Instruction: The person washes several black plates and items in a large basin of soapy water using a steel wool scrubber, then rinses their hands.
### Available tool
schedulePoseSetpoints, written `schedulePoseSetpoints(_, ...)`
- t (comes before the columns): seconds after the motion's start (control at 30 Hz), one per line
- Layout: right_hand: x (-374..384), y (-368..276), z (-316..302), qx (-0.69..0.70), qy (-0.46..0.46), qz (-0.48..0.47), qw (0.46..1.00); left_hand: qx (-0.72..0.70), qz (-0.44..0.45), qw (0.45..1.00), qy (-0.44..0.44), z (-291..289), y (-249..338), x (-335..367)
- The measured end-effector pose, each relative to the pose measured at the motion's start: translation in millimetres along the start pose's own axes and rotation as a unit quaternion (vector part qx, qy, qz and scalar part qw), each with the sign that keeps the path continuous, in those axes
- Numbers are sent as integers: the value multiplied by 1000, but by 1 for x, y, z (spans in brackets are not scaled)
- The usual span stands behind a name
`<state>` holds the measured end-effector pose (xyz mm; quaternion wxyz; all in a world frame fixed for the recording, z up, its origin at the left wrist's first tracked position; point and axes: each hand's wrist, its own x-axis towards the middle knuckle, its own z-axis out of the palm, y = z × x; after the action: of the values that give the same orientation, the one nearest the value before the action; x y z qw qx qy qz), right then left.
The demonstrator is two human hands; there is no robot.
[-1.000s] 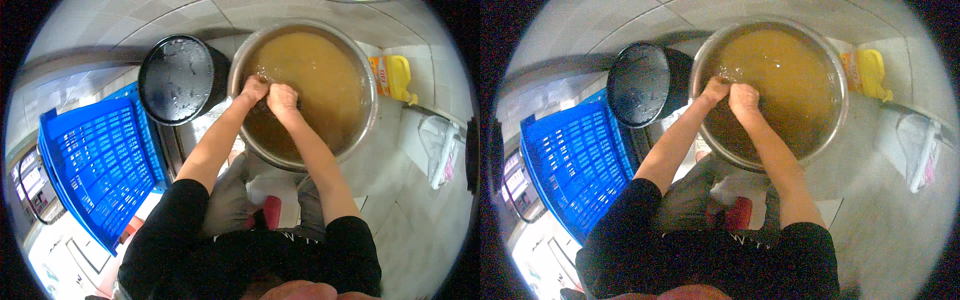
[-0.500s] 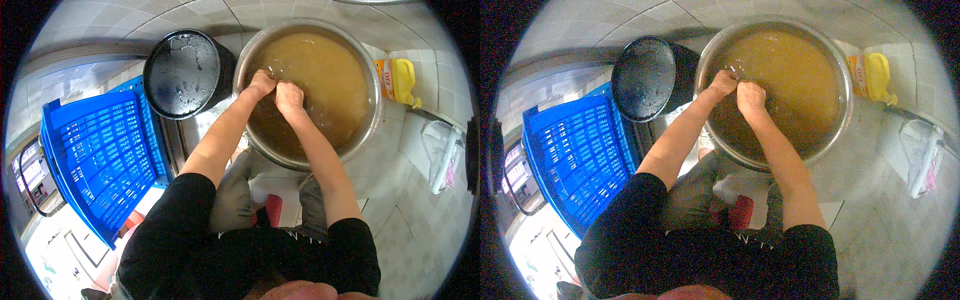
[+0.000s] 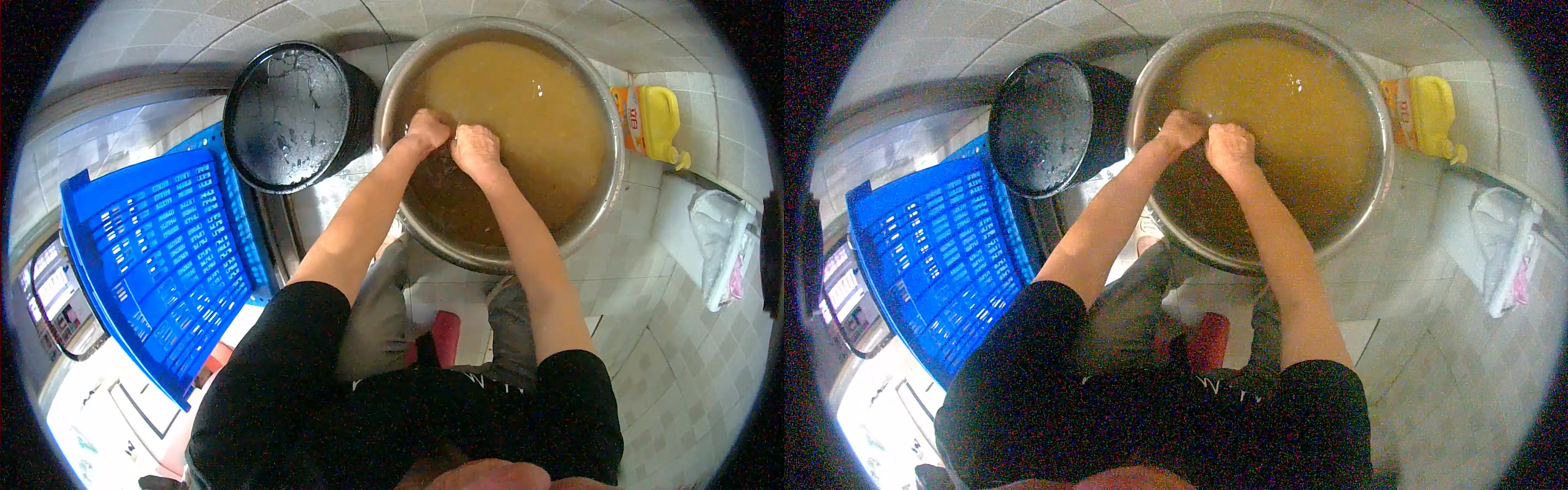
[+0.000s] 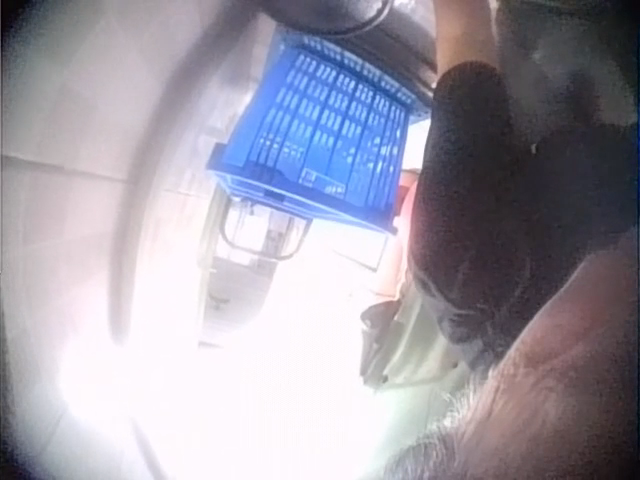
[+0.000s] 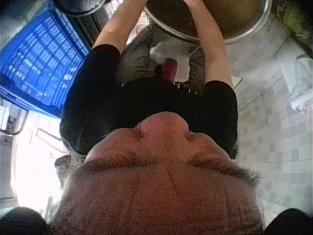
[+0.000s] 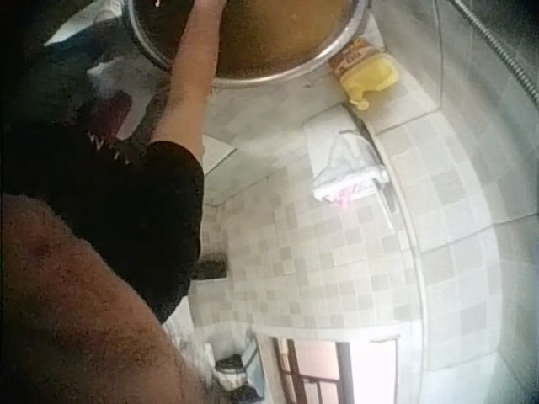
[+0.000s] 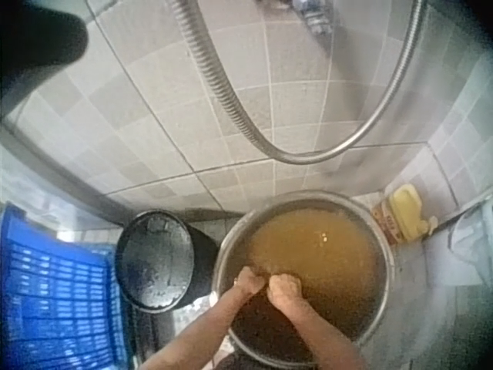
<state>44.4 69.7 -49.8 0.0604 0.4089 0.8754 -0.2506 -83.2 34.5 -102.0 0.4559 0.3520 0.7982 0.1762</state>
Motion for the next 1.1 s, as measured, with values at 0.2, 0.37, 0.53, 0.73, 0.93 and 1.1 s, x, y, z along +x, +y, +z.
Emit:
schedulePoseSetpoints(0.2, -7, 12, -9, -38, -60, -10, 997, 29, -2, 999, -31, 11, 16, -6)
schedulePoseSetpoints(0.37, -7, 6, -13, -57, -69, -10, 996, 212, 28, 976, -37, 14, 13, 4)
schedulePoseSetpoints(0.53, -10, 6, -21, -73, -73, -12, 995, 317, 48, 943, -93, 8, 26, 3)
schedulePoseSetpoints(0.73, -16, 8, -64, 2, -25, -15, 1000, -373, -68, 917, -125, -19, 48, -55)
schedulePoseSetpoints(0.93, -25, 11, -91, 112, 111, -59, 986, -383, 73, 914, -113, -43, 88, -54)
schedulePoseSetpoints(1.1, -34, 21, -105, 153, 154, -47, 975, -292, 50, 944, -148, -56, 128, -50)
